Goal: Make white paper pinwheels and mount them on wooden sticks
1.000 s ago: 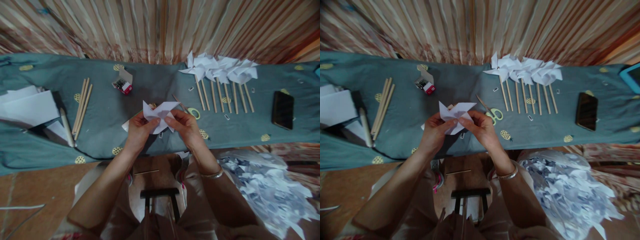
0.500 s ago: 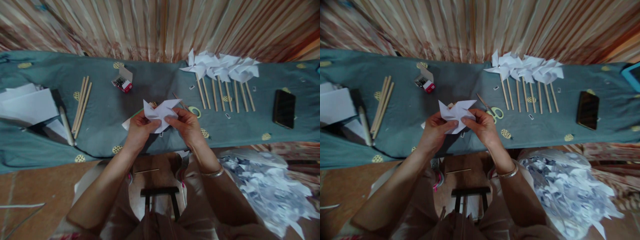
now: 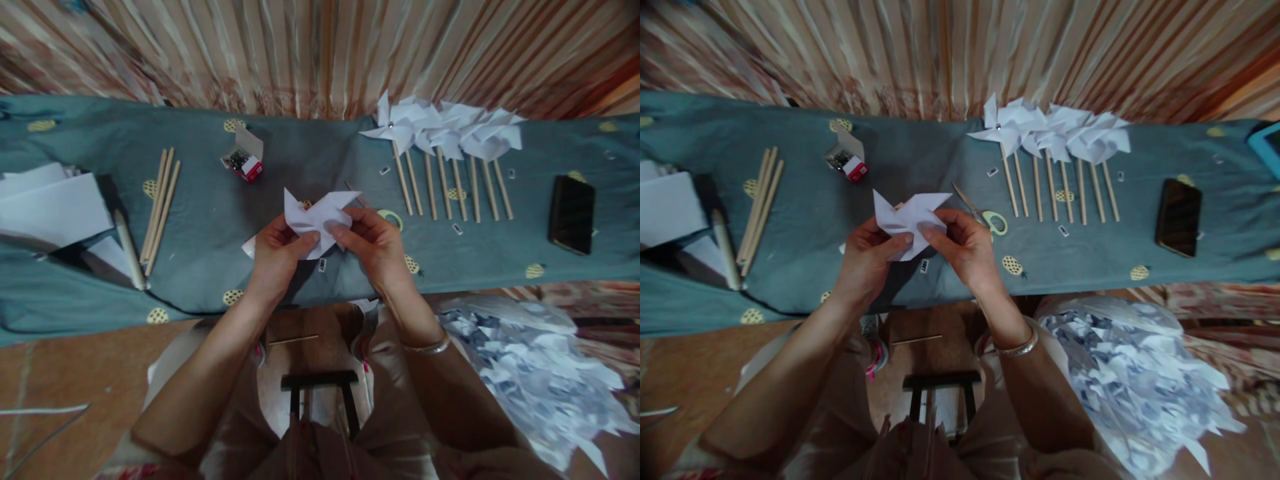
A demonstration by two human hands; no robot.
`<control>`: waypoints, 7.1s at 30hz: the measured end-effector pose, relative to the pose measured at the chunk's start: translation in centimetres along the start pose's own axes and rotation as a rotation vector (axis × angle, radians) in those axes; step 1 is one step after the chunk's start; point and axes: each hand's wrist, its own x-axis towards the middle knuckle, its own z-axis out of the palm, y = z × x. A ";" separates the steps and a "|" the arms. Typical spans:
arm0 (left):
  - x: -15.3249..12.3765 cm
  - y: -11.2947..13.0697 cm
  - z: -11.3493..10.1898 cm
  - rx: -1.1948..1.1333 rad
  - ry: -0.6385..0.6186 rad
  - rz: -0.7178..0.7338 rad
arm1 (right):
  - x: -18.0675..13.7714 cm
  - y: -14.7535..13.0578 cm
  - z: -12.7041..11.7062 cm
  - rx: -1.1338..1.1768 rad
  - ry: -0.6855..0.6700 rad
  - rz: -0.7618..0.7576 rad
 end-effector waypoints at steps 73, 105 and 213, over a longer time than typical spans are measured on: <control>0.3 -1.4 -0.1 0.281 0.029 0.209 | -1.7 -0.2 0.7 -1.032 0.152 -0.654; 0.0 -0.4 0.4 0.027 -0.011 -0.041 | 0.1 -0.6 -1.0 -0.074 0.097 0.046; -0.9 4.4 -4.4 -0.011 0.254 0.189 | 0.6 -1.1 -3.4 -0.862 0.131 -0.219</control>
